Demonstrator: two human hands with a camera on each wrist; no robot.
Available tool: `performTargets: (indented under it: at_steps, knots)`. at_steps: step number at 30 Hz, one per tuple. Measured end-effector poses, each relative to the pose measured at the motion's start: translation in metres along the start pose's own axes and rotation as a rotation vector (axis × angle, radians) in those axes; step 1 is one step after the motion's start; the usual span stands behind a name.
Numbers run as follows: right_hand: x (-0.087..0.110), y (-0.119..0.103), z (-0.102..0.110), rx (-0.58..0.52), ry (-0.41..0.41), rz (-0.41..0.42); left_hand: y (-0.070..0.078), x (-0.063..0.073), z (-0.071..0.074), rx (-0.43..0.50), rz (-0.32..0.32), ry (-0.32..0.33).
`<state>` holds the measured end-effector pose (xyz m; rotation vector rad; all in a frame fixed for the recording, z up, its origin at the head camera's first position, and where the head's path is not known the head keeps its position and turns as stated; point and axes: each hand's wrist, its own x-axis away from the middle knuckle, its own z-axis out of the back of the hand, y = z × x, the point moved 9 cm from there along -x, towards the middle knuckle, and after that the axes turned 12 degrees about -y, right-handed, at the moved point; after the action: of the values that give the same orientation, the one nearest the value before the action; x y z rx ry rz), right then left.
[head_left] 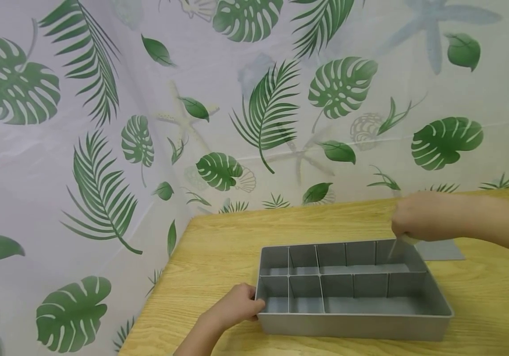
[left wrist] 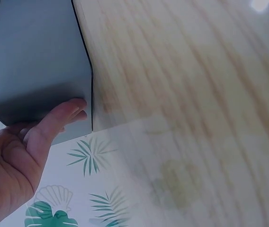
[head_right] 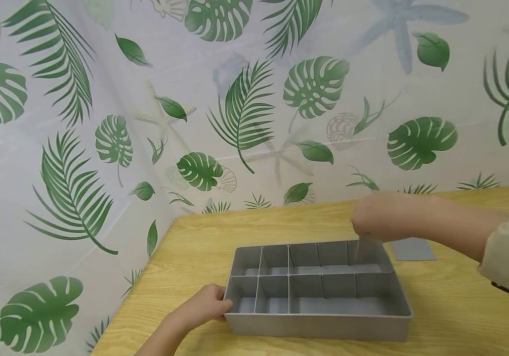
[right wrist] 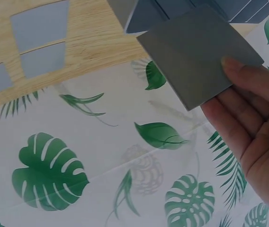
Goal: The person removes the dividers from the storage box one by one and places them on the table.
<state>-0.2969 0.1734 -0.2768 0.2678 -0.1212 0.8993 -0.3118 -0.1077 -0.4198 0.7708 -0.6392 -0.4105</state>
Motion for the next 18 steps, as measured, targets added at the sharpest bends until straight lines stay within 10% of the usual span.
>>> performTargets:
  at_steps: [18]
  knots:
    - [0.037, 0.070, -0.034, -0.133, -0.091, -0.246, 0.000, 0.001, 0.002, -0.012, 0.019, -0.009]
